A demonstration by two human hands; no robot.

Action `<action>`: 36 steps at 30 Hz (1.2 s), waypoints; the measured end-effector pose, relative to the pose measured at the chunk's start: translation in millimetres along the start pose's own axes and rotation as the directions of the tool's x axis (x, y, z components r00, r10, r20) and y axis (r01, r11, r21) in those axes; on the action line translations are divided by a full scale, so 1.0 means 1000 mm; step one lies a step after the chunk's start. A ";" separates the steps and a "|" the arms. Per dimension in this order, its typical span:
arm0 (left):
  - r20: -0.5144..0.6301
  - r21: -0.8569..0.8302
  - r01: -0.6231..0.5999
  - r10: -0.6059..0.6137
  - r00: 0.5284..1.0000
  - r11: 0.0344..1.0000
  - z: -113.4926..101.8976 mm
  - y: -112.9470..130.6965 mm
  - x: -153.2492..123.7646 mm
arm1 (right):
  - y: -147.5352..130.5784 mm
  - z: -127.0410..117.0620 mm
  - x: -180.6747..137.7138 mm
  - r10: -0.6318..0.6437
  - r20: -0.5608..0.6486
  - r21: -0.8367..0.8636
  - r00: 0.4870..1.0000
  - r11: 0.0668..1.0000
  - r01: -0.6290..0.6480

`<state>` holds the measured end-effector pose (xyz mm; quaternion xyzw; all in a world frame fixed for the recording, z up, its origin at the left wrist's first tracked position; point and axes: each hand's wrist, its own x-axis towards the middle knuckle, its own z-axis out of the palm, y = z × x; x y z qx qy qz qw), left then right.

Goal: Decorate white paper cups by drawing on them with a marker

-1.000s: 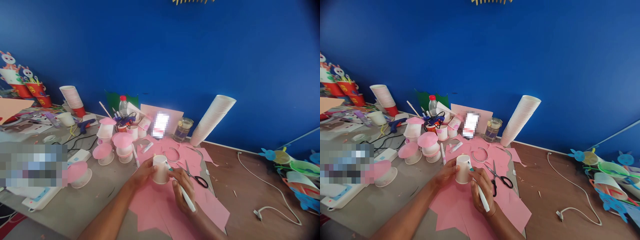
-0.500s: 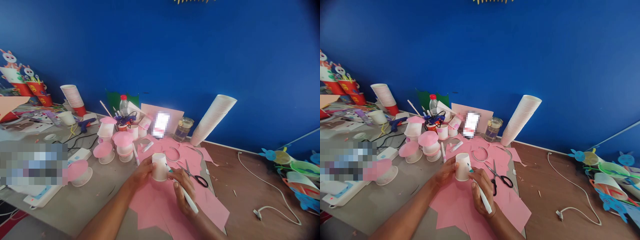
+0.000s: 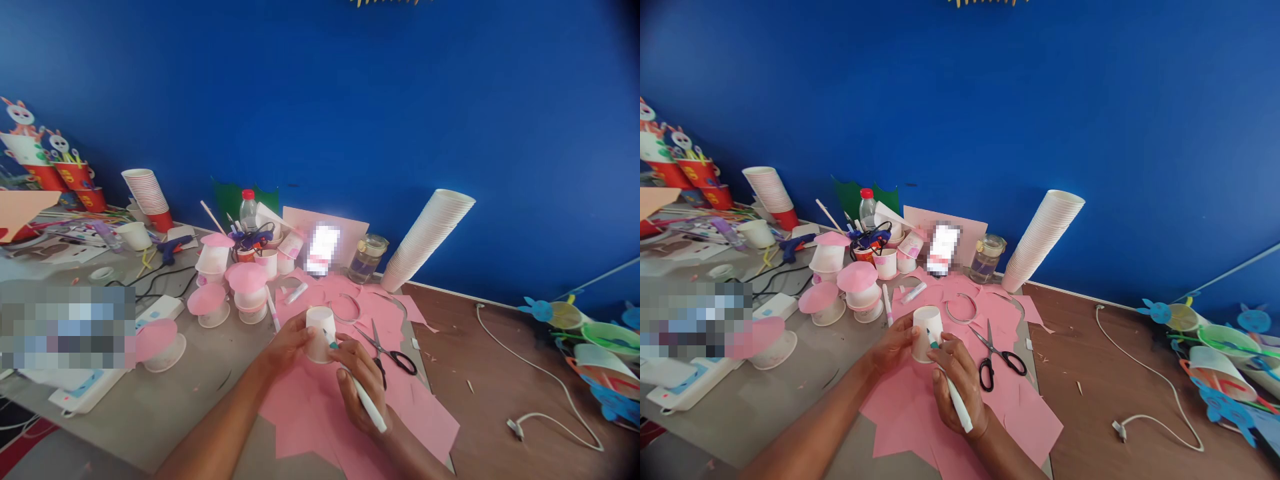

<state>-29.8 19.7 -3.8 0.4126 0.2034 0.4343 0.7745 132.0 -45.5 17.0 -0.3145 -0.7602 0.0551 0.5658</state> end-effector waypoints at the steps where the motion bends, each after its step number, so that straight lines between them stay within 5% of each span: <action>1: 0.001 0.000 -0.001 0.001 1.000 1.000 0.000 0.000 0.000 | 0.000 0.000 0.000 0.001 0.004 -0.001 1.000 1.000 -0.001; 16: 0.012 -0.022 0.002 -0.002 1.000 1.000 -0.002 0.001 0.001 | 0.003 -0.004 -0.006 0.148 -0.053 0.020 0.988 0.989 -0.148; 30: 0.005 -0.034 -0.022 0.022 1.000 0.999 0.000 0.001 0.000 | 0.001 -0.001 -0.002 0.040 -0.017 0.055 0.999 0.998 -0.039; 36: 0.023 -0.025 -0.012 0.012 1.000 1.000 0.000 0.004 0.001 | 0.006 -0.003 -0.006 0.132 -0.057 0.055 0.990 0.990 -0.129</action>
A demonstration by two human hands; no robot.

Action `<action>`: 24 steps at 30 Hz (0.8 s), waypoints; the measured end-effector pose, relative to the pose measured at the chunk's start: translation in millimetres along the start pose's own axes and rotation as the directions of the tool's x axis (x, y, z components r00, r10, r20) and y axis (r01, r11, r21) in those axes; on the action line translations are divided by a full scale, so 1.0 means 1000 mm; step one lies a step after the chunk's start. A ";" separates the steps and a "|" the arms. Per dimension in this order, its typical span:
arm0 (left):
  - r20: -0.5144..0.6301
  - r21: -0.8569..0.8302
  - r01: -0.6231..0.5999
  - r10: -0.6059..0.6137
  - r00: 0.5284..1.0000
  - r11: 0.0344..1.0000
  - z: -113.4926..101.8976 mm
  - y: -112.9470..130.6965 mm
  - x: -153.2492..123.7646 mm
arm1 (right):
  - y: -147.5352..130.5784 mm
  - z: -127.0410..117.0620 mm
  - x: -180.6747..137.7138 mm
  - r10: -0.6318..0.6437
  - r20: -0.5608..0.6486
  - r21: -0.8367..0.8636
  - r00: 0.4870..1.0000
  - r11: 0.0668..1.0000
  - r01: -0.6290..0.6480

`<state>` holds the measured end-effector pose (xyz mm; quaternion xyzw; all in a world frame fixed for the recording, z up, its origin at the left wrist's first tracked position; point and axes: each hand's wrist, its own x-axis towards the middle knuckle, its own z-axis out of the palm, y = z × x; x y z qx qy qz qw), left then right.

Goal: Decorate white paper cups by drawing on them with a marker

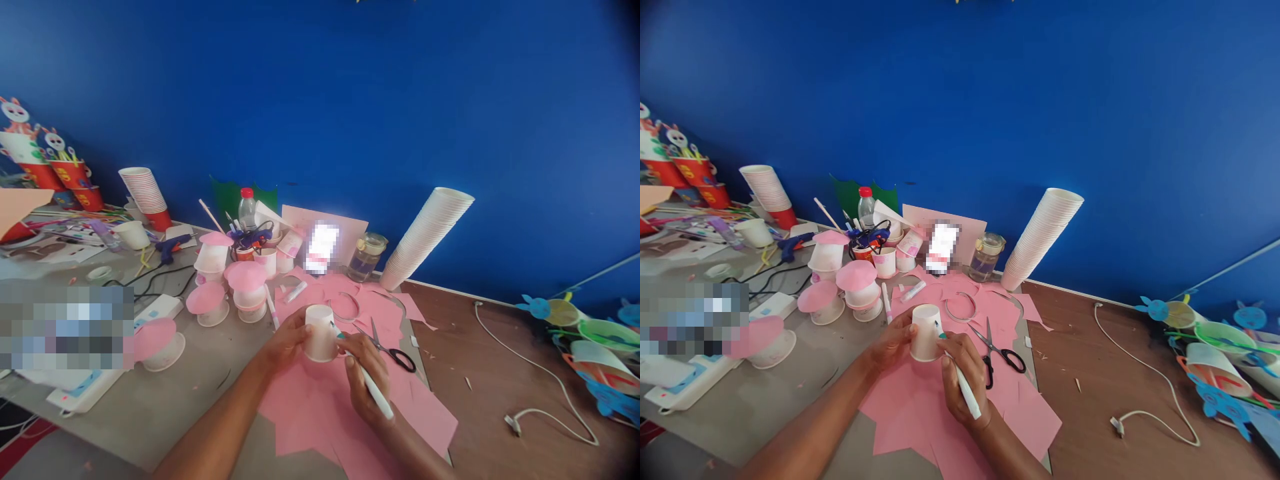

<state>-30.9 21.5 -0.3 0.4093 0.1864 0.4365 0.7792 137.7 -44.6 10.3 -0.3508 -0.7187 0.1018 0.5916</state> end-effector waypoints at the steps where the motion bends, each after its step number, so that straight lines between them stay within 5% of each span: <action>1: 0.004 -0.001 0.003 -0.003 1.000 1.000 0.000 0.000 0.000 | 0.000 -0.001 0.000 0.016 -0.007 0.002 1.000 1.000 -0.016; 17: -0.006 -0.033 0.004 -0.004 1.000 0.999 -0.002 -0.002 0.000 | -0.002 -0.001 0.001 -0.035 0.058 0.068 0.998 0.997 0.031; 24: -0.053 -0.086 -0.009 0.005 0.999 0.996 0.001 -0.002 0.000 | 0.002 0.000 -0.008 0.056 -0.085 -0.111 0.995 0.992 -0.065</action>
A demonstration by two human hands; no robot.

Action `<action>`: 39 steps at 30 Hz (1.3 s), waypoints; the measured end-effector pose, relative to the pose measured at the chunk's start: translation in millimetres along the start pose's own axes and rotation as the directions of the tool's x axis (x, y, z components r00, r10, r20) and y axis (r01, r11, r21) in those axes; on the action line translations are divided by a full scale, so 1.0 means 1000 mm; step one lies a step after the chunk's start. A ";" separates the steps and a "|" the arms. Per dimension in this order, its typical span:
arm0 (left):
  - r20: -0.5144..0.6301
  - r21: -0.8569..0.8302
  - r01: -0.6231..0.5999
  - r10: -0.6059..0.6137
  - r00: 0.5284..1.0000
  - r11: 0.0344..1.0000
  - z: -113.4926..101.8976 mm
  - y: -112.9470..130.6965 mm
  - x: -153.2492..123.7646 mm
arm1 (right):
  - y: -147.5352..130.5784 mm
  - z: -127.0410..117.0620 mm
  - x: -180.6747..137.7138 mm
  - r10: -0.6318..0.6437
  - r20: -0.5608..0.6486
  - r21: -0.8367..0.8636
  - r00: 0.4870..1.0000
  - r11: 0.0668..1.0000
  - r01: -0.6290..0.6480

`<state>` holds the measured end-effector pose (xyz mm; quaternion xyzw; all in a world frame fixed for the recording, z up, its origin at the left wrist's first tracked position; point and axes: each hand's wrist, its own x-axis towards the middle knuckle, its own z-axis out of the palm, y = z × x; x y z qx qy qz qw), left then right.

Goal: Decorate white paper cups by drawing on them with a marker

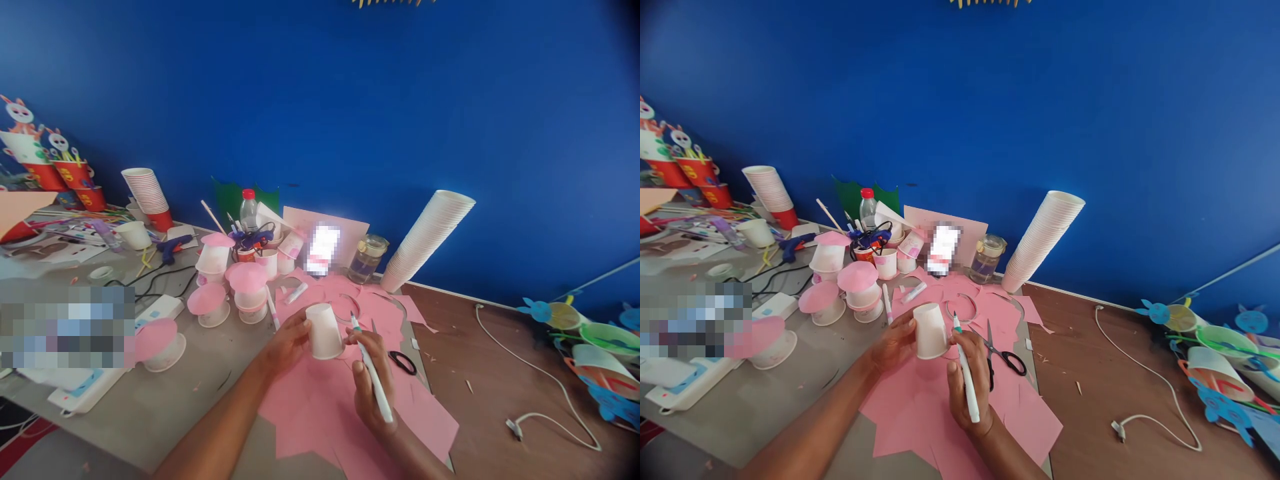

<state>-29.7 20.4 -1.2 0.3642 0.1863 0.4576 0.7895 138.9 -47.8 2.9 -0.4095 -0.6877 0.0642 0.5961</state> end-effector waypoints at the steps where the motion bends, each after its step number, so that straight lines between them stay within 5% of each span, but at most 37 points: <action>1: -0.005 -0.013 0.007 -0.007 1.000 1.000 0.001 0.000 0.000 | 0.000 0.001 -0.001 -0.004 0.000 -0.015 1.000 1.000 0.004; 12: -0.007 -0.114 0.059 -0.060 0.998 0.992 0.005 -0.008 0.000 | 0.000 0.015 -0.007 -0.220 0.076 -0.090 0.973 0.970 0.227; 19: 0.123 0.027 0.003 -0.006 0.992 1.000 0.006 -0.010 -0.001 | 0.003 0.014 -0.010 -0.202 0.052 -0.157 0.978 0.965 0.208; 28: 0.058 0.107 0.059 -0.066 0.996 0.993 0.007 -0.005 0.004 | 0.008 0.008 -0.008 -0.201 0.101 -0.071 0.974 0.975 0.209; 39: 0.031 0.124 -0.006 0.002 1.000 0.992 0.007 -0.004 0.003 | 0.004 0.007 -0.004 -0.214 0.061 -0.060 0.975 0.974 0.218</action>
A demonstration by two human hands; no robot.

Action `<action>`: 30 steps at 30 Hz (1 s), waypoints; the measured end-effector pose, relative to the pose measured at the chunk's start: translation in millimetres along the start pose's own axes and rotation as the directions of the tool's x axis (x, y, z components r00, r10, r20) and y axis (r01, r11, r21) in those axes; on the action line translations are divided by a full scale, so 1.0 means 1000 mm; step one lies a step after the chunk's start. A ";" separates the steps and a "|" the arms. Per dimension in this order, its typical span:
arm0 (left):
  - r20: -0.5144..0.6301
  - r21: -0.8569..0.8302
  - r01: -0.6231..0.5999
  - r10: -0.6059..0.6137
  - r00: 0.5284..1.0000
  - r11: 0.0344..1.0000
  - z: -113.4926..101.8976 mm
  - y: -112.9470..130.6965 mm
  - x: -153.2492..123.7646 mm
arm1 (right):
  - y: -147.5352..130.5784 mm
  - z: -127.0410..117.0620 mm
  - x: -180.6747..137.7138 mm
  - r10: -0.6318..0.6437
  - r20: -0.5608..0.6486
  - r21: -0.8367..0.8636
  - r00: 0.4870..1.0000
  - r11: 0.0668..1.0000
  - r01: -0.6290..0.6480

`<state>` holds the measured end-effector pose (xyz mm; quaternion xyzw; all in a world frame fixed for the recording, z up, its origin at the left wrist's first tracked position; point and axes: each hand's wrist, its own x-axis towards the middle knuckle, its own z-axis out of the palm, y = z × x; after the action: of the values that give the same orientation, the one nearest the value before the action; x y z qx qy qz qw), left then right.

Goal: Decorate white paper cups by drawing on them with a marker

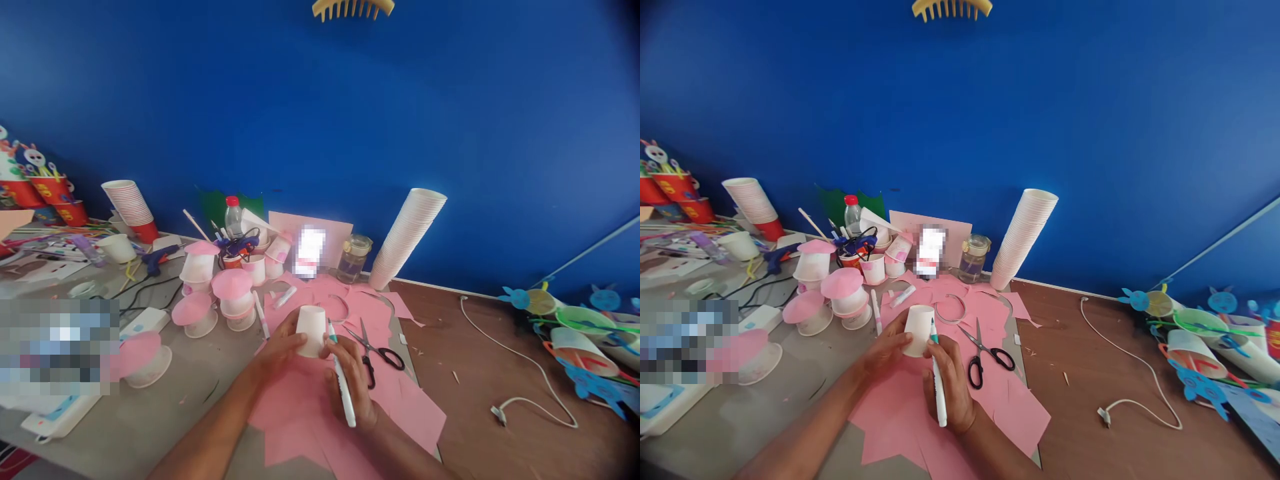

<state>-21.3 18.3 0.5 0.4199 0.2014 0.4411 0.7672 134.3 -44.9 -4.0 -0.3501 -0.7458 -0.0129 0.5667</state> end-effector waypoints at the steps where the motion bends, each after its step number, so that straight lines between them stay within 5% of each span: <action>1: 0.006 0.008 0.001 -0.001 1.000 1.000 0.000 0.000 0.000 | -0.001 0.000 0.001 0.003 -0.005 0.001 1.000 1.000 -0.003; 13: 0.130 0.108 0.000 -0.015 0.991 0.994 0.007 -0.002 -0.001 | -0.006 -0.002 -0.001 0.042 -0.004 -0.026 0.999 0.999 -0.042; 23: -0.108 0.005 -0.034 0.034 0.994 0.999 -0.008 -0.003 -0.004 | 0.005 -0.006 0.001 0.042 -0.141 -0.124 0.989 0.990 -0.060; 30: -0.025 0.012 -0.067 0.068 0.997 0.998 -0.005 -0.004 -0.003 | 0.006 -0.005 -0.001 0.019 -0.095 -0.094 0.995 0.995 -0.028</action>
<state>-24.1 17.0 -5.7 0.4250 0.1991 0.4709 0.7469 141.5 -43.0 -5.1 -0.3847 -0.7126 -0.0582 0.5838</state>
